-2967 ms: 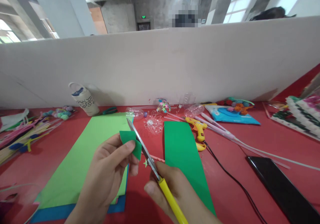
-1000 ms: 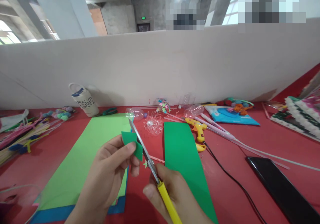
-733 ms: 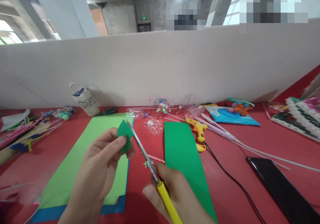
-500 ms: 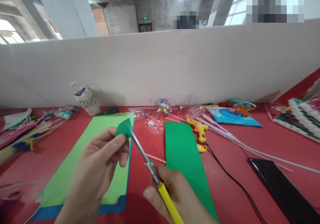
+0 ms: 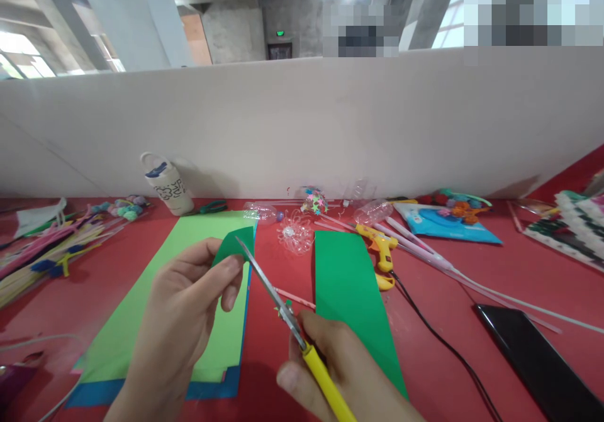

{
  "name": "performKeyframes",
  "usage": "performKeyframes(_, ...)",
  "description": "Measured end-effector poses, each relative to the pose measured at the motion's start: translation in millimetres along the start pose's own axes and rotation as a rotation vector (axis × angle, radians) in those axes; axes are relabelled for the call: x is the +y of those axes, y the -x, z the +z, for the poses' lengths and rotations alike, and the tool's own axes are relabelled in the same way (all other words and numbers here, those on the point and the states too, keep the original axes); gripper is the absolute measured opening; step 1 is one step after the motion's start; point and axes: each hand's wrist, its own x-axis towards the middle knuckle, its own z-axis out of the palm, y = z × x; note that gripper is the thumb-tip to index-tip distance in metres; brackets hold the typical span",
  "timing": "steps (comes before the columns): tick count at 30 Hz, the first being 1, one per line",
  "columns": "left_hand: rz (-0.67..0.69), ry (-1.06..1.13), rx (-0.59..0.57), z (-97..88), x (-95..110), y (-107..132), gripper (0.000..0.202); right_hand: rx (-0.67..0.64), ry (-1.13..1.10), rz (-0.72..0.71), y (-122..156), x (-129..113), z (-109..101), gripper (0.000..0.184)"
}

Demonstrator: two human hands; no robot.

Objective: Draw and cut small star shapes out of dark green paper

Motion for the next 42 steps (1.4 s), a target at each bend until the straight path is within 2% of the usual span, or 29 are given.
performKeyframes(15, -0.056, -0.026, -0.067, -5.4, 0, -5, 0.01, 0.082, 0.05, -0.017, 6, 5, 2, 0.048)
performKeyframes(21, -0.053, -0.041, -0.054, -3.6, 1, -6, 0.009, 0.038, 0.026, 0.019, 4, -4, -3, 0.051)
performKeyframes(27, -0.048, -0.072, -0.044, -4.8, -1, -7, 0.009, -0.136, -0.067, 0.06, -5, -5, -7, 0.056)
performKeyframes(32, -0.072, -0.094, -0.053, -5.8, -1, -8, 0.012, 0.034, 0.013, 0.026, -1, -10, -5, 0.051)
performKeyframes(38, -0.082, -0.128, -0.074, -8.2, 2, -9, 0.012, -0.103, 0.002, 0.023, -5, -2, -5, 0.052)
performKeyframes(42, -0.093, -0.139, -0.074, -9.0, 4, -8, 0.011, -0.087, -0.002, 0.05, -5, -4, -5, 0.057)
